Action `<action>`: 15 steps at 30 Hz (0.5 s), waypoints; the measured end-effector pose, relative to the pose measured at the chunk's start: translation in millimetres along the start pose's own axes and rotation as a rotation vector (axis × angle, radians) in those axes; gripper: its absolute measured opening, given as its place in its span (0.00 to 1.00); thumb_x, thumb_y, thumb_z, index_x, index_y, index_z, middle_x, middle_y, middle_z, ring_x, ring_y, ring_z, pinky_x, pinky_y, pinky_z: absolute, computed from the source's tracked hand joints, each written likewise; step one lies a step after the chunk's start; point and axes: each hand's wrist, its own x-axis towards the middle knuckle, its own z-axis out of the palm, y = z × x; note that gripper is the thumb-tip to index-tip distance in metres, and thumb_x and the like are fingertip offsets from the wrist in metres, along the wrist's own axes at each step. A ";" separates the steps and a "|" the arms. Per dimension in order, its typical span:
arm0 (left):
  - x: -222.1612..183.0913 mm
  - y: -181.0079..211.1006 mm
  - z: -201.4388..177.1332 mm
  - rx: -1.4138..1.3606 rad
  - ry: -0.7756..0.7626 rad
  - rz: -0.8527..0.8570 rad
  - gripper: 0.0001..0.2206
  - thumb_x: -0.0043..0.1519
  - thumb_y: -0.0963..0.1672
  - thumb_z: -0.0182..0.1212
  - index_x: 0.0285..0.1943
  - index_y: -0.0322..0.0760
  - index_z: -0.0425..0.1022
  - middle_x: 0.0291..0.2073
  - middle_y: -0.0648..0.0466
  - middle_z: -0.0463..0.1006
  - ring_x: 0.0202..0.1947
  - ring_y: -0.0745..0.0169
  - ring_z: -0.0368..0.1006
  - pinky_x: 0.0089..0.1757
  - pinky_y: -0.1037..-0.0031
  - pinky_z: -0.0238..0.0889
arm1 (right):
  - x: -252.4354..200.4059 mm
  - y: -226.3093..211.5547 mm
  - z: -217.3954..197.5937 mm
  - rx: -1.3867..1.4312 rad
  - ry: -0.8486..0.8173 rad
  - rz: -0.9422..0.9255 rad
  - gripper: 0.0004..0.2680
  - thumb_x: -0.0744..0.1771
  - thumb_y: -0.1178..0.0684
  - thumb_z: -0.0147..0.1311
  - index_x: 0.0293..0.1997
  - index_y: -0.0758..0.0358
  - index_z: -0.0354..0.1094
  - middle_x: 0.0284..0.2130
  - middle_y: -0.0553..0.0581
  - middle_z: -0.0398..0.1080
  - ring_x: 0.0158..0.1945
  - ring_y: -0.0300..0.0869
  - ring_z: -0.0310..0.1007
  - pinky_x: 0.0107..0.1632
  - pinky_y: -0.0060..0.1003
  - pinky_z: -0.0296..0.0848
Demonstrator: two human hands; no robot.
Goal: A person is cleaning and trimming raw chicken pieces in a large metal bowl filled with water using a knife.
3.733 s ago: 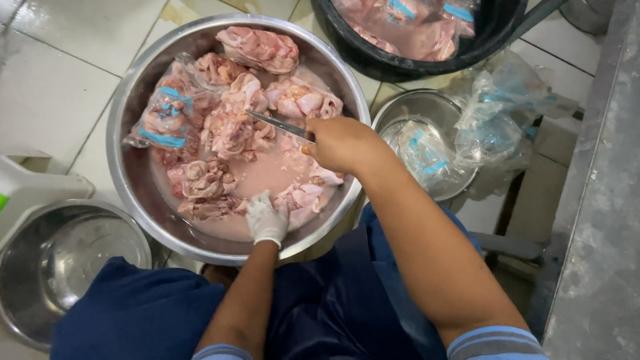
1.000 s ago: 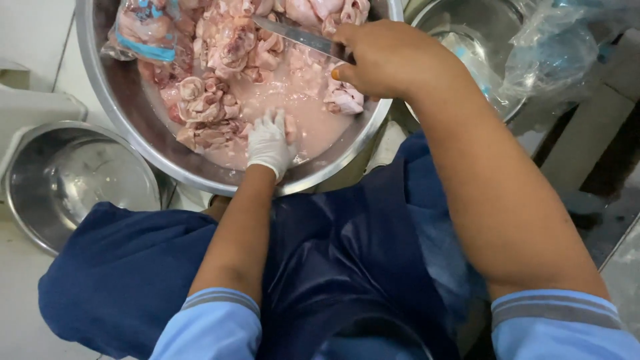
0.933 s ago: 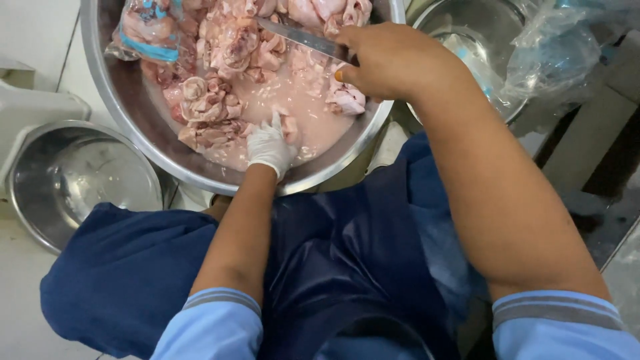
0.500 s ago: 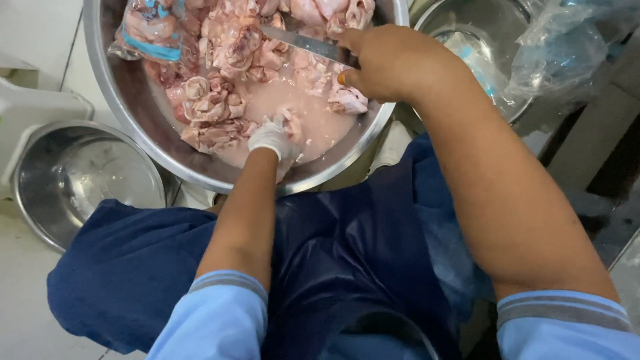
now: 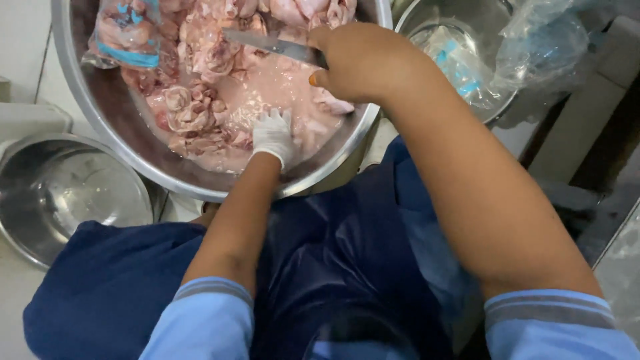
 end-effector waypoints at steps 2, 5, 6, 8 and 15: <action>18.5 -5.0 10.7 -0.072 0.007 -0.001 0.36 0.51 0.63 0.53 0.65 0.47 0.66 0.62 0.44 0.63 0.63 0.36 0.56 0.61 0.48 0.44 | 2.8 3.4 2.2 0.008 0.015 -0.052 0.13 0.69 0.44 0.49 0.53 0.60 0.61 0.43 0.68 0.69 0.45 0.64 0.70 0.40 0.59 0.66; 25.5 -0.2 -33.2 -0.217 -0.553 -0.091 0.39 0.58 0.64 0.42 0.79 0.58 0.43 0.76 0.45 0.42 0.74 0.39 0.41 0.64 0.50 0.47 | 8.0 11.9 8.6 0.035 0.069 -0.095 0.12 0.66 0.45 0.50 0.51 0.57 0.65 0.45 0.64 0.72 0.48 0.62 0.71 0.44 0.57 0.67; 30.0 -0.3 -33.8 -0.225 -0.549 -0.094 0.39 0.58 0.64 0.42 0.79 0.58 0.43 0.76 0.45 0.42 0.74 0.39 0.41 0.64 0.50 0.47 | 4.9 12.8 5.8 0.027 0.069 -0.098 0.12 0.66 0.45 0.50 0.51 0.57 0.65 0.45 0.64 0.72 0.48 0.62 0.71 0.44 0.57 0.67; 37.3 -0.9 -32.8 -0.400 -0.629 -0.122 0.51 0.52 0.67 0.49 0.79 0.42 0.38 0.78 0.53 0.37 0.76 0.52 0.39 0.68 0.57 0.41 | -0.9 14.0 2.0 0.063 0.023 -0.053 0.17 0.66 0.46 0.49 0.62 0.53 0.59 0.47 0.61 0.71 0.48 0.60 0.69 0.43 0.56 0.66; 24.1 -13.3 -88.9 -0.523 -0.647 0.012 0.37 0.56 0.60 0.56 0.72 0.43 0.61 0.69 0.44 0.61 0.70 0.40 0.53 0.64 0.45 0.44 | -0.5 12.4 -10.5 0.117 -0.036 -0.018 0.17 0.67 0.44 0.50 0.59 0.62 0.66 0.43 0.72 0.73 0.51 0.67 0.72 0.54 0.61 0.68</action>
